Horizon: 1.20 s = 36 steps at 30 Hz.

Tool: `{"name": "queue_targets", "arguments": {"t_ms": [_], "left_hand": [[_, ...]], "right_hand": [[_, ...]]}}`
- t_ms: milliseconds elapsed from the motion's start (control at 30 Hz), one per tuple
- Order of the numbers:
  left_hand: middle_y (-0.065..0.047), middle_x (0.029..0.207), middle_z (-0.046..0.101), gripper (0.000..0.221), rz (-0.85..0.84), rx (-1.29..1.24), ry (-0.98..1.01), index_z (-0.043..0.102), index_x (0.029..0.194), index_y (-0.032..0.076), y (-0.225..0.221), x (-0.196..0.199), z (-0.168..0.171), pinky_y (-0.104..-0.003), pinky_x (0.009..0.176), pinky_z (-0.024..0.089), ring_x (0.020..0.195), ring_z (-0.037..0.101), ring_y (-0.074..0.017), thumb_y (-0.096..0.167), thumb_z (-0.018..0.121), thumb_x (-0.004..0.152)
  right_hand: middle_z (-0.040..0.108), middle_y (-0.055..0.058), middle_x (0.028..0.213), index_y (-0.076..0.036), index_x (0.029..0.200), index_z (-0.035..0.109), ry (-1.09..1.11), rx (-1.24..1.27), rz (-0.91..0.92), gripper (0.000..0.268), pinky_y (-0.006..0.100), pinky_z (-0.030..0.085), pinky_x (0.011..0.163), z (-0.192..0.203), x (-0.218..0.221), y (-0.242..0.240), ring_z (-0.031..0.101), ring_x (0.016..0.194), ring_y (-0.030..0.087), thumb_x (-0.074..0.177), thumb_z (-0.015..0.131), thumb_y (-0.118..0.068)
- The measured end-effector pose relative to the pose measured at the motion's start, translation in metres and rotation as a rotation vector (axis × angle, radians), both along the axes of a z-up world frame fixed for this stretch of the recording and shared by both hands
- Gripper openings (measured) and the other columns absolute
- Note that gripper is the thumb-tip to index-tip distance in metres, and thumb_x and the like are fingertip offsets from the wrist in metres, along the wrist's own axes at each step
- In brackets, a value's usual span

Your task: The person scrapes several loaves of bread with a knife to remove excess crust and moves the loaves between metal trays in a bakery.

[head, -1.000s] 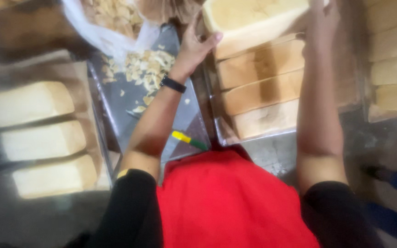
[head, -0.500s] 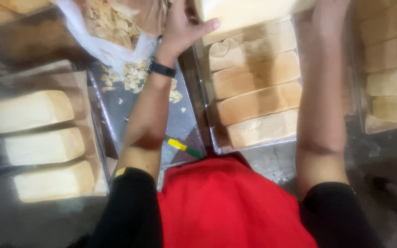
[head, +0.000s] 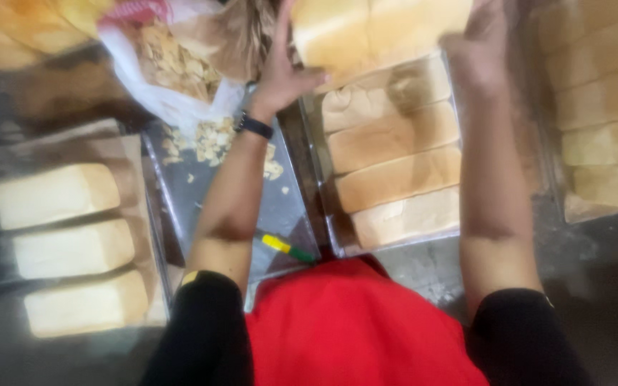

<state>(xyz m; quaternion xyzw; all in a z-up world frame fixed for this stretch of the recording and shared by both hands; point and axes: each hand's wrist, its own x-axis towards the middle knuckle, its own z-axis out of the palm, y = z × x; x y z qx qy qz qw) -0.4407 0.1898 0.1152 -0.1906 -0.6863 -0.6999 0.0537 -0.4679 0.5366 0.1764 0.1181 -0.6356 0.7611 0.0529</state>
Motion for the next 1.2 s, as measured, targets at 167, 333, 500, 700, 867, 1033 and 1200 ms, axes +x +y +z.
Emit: {"name": "queue_targets", "arguments": {"t_ms": [167, 333, 500, 700, 867, 1033, 1200], "left_hand": [[-0.016, 0.169, 0.024, 0.129, 0.201, -0.109, 0.022, 0.004, 0.167, 0.021, 0.019, 0.009, -0.037, -0.049, 0.124, 0.047, 0.154, 0.038, -0.0344, -0.007, 0.09, 0.075], [-0.017, 0.164, 0.038, 0.115, 0.247, -0.268, 0.131, 0.016, 0.166, 0.007, 0.024, -0.002, -0.081, -0.046, 0.126, 0.041, 0.153, 0.041, -0.0314, -0.003, 0.09, 0.078], [-0.018, 0.148, 0.058, 0.1, 0.255, -0.233, -0.097, 0.03, 0.158, 0.0, 0.01, -0.006, -0.104, -0.039, 0.113, 0.053, 0.135, 0.06, -0.0263, 0.011, 0.089, 0.079], [-0.02, 0.147, 0.056, 0.101, 0.275, -0.254, 0.025, 0.031, 0.156, -0.003, 0.014, -0.005, -0.09, -0.04, 0.112, 0.049, 0.136, 0.057, -0.0299, 0.012, 0.091, 0.077], [-0.02, 0.146, 0.054, 0.109, 0.328, -0.343, 0.022, 0.023, 0.158, 0.0, 0.02, 0.003, -0.061, -0.042, 0.111, 0.045, 0.137, 0.052, -0.0325, 0.015, 0.089, 0.073], [-0.025, 0.151, 0.042, 0.11, 0.407, -0.363, 0.134, 0.02, 0.157, 0.004, 0.011, 0.044, -0.02, -0.046, 0.112, 0.039, 0.134, 0.046, -0.0343, 0.021, 0.089, 0.073], [-0.016, 0.149, 0.058, 0.05, 0.393, -0.321, -0.056, 0.059, 0.141, 0.008, -0.034, 0.128, -0.009, -0.041, 0.113, 0.046, 0.138, 0.054, -0.0268, 0.023, 0.071, 0.095]], "right_hand": [[0.06, 0.013, 0.133, -0.002, 0.14, 0.049, 0.025, 0.148, 0.103, 0.066, 0.041, 0.058, 0.099, -0.072, -0.056, 0.008, 0.064, 0.123, 0.024, 0.079, 0.059, 0.022], [0.065, 0.009, 0.119, -0.005, 0.134, 0.045, -0.11, 0.206, 0.011, 0.061, 0.032, 0.062, 0.077, -0.13, -0.069, 0.023, 0.071, 0.099, 0.019, 0.08, 0.063, 0.018], [0.061, 0.01, 0.125, -0.005, 0.139, 0.04, -0.12, 0.214, -0.03, 0.067, 0.035, 0.06, 0.085, -0.151, -0.068, 0.017, 0.066, 0.109, 0.021, 0.08, 0.064, 0.015], [0.055, 0.011, 0.131, -0.005, 0.142, 0.034, -0.143, 0.211, -0.078, 0.073, 0.038, 0.057, 0.097, -0.148, -0.073, 0.008, 0.058, 0.122, 0.023, 0.08, 0.068, 0.01], [0.058, 0.014, 0.13, -0.004, 0.14, 0.037, -0.121, 0.15, -0.111, 0.063, 0.04, 0.055, 0.097, -0.146, -0.064, 0.006, 0.06, 0.119, 0.026, 0.084, 0.065, 0.008], [0.058, 0.014, 0.13, -0.003, 0.133, 0.049, 0.051, 0.282, -0.506, 0.051, 0.039, 0.049, 0.107, -0.135, -0.005, 0.0, 0.058, 0.124, 0.025, 0.087, 0.067, 0.009], [0.063, 0.007, 0.125, -0.004, 0.123, 0.057, -0.008, 0.125, -0.597, 0.035, 0.033, 0.05, 0.097, -0.128, 0.086, -0.017, 0.06, 0.116, 0.017, 0.09, 0.058, 0.009]]}}
